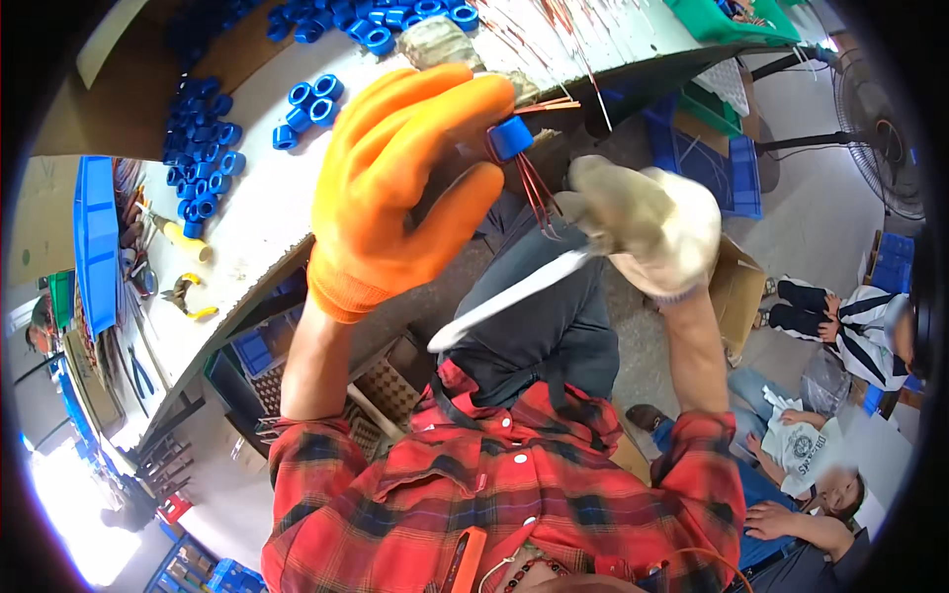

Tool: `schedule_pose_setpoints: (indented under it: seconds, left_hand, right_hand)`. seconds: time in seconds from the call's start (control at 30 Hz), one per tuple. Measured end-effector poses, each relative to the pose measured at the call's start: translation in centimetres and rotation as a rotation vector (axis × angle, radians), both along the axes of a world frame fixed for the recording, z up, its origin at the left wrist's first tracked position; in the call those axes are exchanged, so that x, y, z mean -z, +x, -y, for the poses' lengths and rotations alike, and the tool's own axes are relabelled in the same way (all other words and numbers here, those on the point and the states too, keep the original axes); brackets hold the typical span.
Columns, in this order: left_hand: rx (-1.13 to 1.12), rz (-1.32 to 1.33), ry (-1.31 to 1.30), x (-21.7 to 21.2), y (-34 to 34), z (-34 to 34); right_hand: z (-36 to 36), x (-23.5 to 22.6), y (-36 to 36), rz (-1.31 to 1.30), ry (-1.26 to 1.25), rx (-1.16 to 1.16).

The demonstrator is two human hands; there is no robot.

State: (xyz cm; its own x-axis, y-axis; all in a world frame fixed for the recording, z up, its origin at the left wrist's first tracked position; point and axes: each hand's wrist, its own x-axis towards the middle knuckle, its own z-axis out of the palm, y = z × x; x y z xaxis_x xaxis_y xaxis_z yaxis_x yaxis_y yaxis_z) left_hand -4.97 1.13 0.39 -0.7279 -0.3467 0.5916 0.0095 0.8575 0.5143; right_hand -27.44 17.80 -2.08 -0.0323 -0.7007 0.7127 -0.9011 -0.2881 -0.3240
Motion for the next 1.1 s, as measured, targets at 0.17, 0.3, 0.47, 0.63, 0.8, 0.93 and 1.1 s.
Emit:
schedule_pose_setpoints:
  seconds: [0.17, 0.3, 0.47, 0.63, 0.8, 0.93, 1.1]
  left_hand:
    - [-0.001, -0.072, 0.158, 1.7, -0.5, -0.9]
    - [-0.045, -0.281, 0.486, 0.1, -2.1, -2.5]
    - [-0.015, -0.248, 0.447, -5.4, -2.2, -1.4]
    - [0.152, -0.079, -0.032, -7.4, -3.6, 2.9]
    - [0.250, -0.174, 0.418, -3.3, -5.5, 3.8]
    - [0.212, -0.215, 1.066, -2.0, -5.6, 3.0]
    - [0.181, -0.186, 1.290, -2.7, -5.3, 2.9]
  right_hand:
    - [1.9, -3.2, 0.0, -0.332, -0.006, -0.206]
    - [6.2, -10.0, 1.2, -0.146, 0.345, -0.107]
    - [5.0, -10.1, 2.5, 0.473, 0.560, 0.009]
    - [-5.7, -4.0, 4.5, 1.236, 0.414, 0.091]
    - [-8.5, -3.0, 6.5, 0.871, 0.698, 0.345]
    - [-6.6, -3.9, 8.1, 0.667, 0.703, 0.407]
    - [-4.1, -4.9, 7.4, 0.814, 0.749, 0.298]
